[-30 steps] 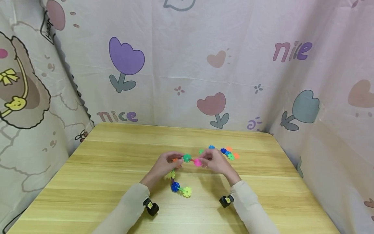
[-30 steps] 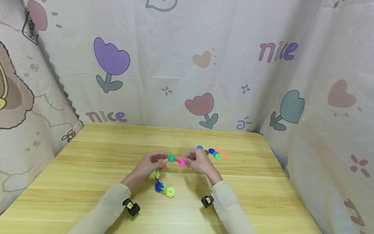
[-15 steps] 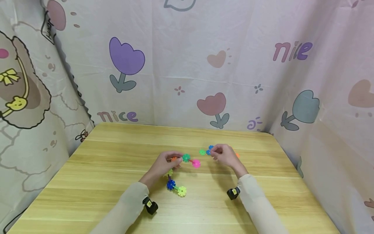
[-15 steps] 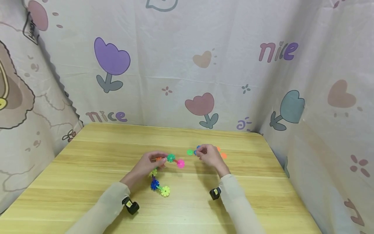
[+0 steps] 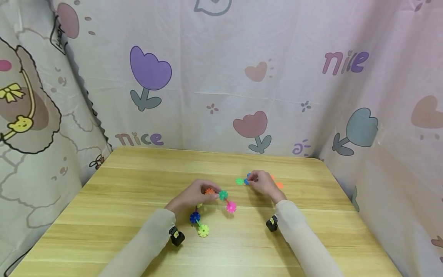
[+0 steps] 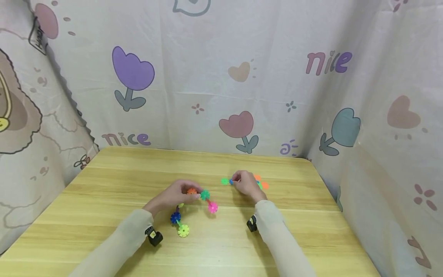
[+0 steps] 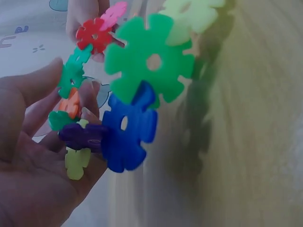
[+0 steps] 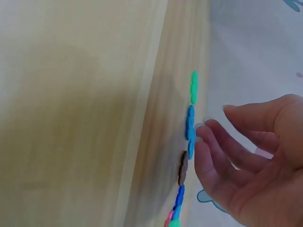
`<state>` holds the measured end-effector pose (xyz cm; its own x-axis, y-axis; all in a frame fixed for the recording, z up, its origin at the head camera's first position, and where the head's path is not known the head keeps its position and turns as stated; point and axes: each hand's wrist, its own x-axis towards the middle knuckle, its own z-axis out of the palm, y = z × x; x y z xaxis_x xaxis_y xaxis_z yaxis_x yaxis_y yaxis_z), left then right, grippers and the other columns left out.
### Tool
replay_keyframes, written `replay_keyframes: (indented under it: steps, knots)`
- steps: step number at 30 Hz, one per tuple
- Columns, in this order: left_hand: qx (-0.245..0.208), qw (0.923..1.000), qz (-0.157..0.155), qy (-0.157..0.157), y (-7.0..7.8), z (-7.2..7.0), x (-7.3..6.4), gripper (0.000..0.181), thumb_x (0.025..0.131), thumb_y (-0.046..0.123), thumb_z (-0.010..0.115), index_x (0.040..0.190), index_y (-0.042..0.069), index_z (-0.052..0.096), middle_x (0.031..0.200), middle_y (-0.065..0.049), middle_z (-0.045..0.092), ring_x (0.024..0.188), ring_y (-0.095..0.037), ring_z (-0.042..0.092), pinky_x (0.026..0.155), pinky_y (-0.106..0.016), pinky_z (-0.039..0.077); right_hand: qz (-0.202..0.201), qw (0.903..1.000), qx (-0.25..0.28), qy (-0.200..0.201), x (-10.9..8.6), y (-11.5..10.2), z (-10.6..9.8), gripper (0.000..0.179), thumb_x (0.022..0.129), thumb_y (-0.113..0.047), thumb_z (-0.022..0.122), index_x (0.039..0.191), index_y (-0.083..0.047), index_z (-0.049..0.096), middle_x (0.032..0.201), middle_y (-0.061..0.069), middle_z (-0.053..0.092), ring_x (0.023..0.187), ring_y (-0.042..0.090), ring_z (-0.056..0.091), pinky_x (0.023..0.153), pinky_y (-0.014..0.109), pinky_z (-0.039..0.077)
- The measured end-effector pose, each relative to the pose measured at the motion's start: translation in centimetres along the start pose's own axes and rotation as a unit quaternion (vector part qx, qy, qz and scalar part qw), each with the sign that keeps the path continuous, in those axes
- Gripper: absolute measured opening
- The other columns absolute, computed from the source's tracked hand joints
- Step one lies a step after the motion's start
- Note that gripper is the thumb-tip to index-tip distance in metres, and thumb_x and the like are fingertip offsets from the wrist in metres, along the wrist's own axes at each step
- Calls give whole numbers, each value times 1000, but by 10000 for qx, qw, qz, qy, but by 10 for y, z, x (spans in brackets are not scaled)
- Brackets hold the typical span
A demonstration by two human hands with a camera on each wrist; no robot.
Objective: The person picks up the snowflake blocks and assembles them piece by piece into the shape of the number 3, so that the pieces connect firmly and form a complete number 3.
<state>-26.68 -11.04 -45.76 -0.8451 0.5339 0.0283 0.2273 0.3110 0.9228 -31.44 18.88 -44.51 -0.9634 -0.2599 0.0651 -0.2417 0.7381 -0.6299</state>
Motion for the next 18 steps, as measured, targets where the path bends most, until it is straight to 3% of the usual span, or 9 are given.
replay_keyframes:
  steps: [4,7,11,15,18]
  knots:
    - [136,9995,125,-273,1,-2,2,23,98,20,72,119,11,75,121,-10,72,94,-16,61,80,-28,55,-169,9995,-108,-230,8,-5,8,9,96,-4,70,103,-2,75,108,14,74,97,25,68,89,42,58]
    - [232,9986,182,-448,2,-3,3,21,98,19,72,117,13,77,119,-8,73,94,-14,61,81,-28,55,-311,9983,-274,-420,14,-7,15,16,95,-3,69,110,-3,74,120,15,73,110,30,68,100,47,56]
    - [332,9972,218,-639,4,-2,6,18,99,19,71,115,16,78,111,-5,74,77,-12,56,72,-26,52,-490,9961,-525,-514,19,-9,23,23,93,-2,71,117,-2,73,126,18,70,123,35,63,109,52,51]
    - [488,9958,178,-759,5,0,7,16,99,20,71,112,21,80,106,-1,75,66,-11,45,63,-24,46,-554,9952,-617,-516,21,-11,28,23,91,-4,75,114,-1,74,114,15,71,109,30,66,102,48,54]
    - [609,9946,214,-811,4,0,8,15,98,21,72,110,23,80,108,2,75,75,-12,47,69,-26,46,-527,9948,-628,-601,20,-14,30,21,90,-7,79,110,-3,74,105,10,72,98,23,65,94,43,56]
